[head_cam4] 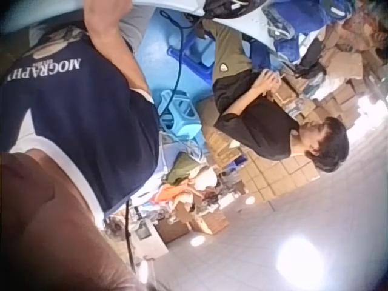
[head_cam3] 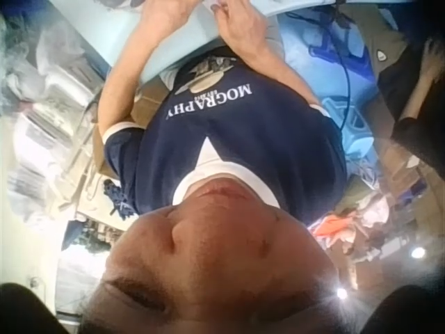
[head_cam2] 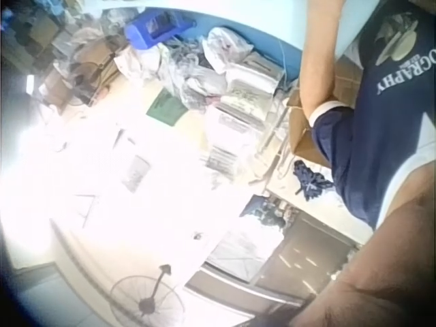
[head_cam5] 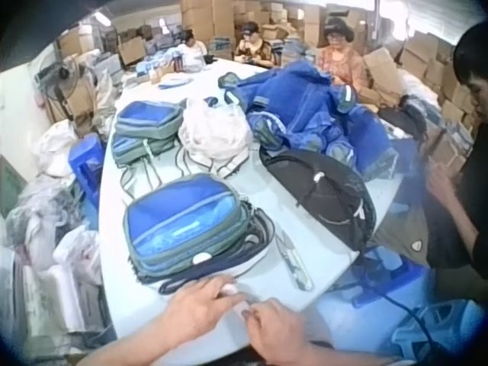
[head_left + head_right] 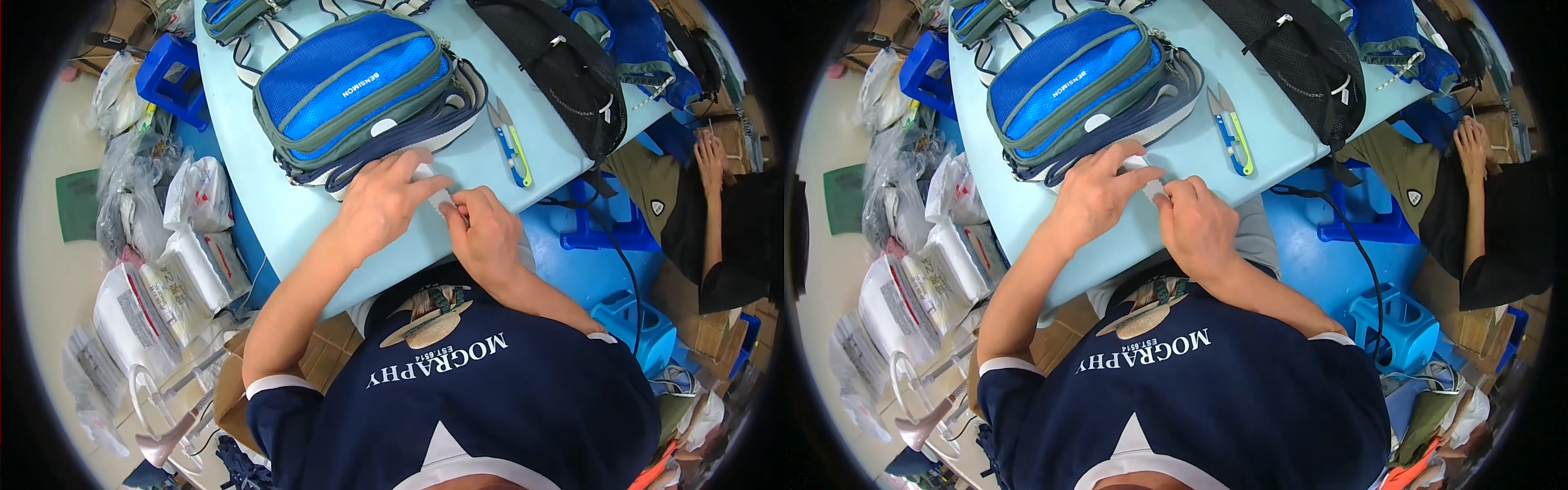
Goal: Assembling and inspecting small pouches and attaching straps in a manufacturing workshop.
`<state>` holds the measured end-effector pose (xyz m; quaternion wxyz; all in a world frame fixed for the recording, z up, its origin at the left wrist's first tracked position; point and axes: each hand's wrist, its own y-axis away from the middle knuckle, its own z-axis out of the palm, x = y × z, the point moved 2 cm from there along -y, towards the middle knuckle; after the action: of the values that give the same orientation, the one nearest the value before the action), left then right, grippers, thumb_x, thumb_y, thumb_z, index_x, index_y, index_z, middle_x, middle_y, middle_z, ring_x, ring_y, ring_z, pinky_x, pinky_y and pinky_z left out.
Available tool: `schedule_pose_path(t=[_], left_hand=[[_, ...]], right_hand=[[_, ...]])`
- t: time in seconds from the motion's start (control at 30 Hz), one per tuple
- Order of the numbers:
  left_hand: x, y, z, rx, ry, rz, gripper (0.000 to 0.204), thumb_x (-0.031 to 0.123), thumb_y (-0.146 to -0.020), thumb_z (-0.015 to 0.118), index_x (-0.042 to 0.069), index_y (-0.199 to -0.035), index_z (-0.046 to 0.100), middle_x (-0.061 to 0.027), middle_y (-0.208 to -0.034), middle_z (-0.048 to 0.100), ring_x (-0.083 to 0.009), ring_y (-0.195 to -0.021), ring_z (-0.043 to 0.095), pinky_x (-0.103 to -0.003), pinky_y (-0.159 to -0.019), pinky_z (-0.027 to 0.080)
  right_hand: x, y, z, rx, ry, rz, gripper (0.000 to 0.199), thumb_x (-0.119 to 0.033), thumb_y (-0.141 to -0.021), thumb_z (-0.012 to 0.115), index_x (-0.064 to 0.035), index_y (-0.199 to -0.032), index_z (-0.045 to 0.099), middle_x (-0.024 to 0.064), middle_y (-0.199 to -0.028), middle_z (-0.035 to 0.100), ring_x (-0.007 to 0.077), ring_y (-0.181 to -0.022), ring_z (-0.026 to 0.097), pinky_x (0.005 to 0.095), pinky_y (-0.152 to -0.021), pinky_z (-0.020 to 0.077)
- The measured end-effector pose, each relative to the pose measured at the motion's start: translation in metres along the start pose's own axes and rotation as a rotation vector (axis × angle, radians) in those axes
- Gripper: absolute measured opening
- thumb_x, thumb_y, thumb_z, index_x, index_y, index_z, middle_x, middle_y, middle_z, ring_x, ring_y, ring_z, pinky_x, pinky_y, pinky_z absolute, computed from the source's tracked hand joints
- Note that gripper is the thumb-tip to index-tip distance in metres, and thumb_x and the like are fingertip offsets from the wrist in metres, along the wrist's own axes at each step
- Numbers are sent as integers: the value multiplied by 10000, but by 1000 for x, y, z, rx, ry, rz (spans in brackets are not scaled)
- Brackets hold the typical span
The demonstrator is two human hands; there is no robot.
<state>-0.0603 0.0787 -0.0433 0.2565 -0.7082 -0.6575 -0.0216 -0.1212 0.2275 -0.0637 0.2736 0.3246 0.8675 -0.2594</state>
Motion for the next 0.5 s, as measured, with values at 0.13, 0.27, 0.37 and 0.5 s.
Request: schedule_pose_path(t=[0.13,0.27,0.37,0.5], left_hand=[[1,-2,0,1,66,7,254,37,-681,636,137,-911,676,-63,-1017,555,-226,-815,592,-343,-683,470],[-1,0,3,2,202,-50,187,51,-708,675,131,-875,690,-58,-1028,554,-216,-739,596,-328,-674,463],[1,-2,3,21,197,-43,183,46,-698,679,125,-862,688,-59,-1041,551,-206,-730,597,-333,-683,460],[2,-3,5,12,187,-40,161,46,-703,675,121,-845,685,-59,-1035,554,-199,-731,598,-341,-700,456]], right_hand=[[-1,0,-2,7,40,-33,149,-143,-750,661,-65,-824,559,82,-738,562,289,-629,589,392,-531,458],[-3,-1,-10,-77,12,50,151,-97,-733,683,-45,-833,583,70,-734,571,223,-572,549,336,-500,430],[3,4,-16,-114,-124,113,145,-43,-725,692,-20,-836,602,49,-711,560,130,-508,468,272,-467,380],[5,8,-17,-114,-233,200,99,-36,-726,666,-31,-800,600,75,-716,575,207,-587,582,303,-507,444]])
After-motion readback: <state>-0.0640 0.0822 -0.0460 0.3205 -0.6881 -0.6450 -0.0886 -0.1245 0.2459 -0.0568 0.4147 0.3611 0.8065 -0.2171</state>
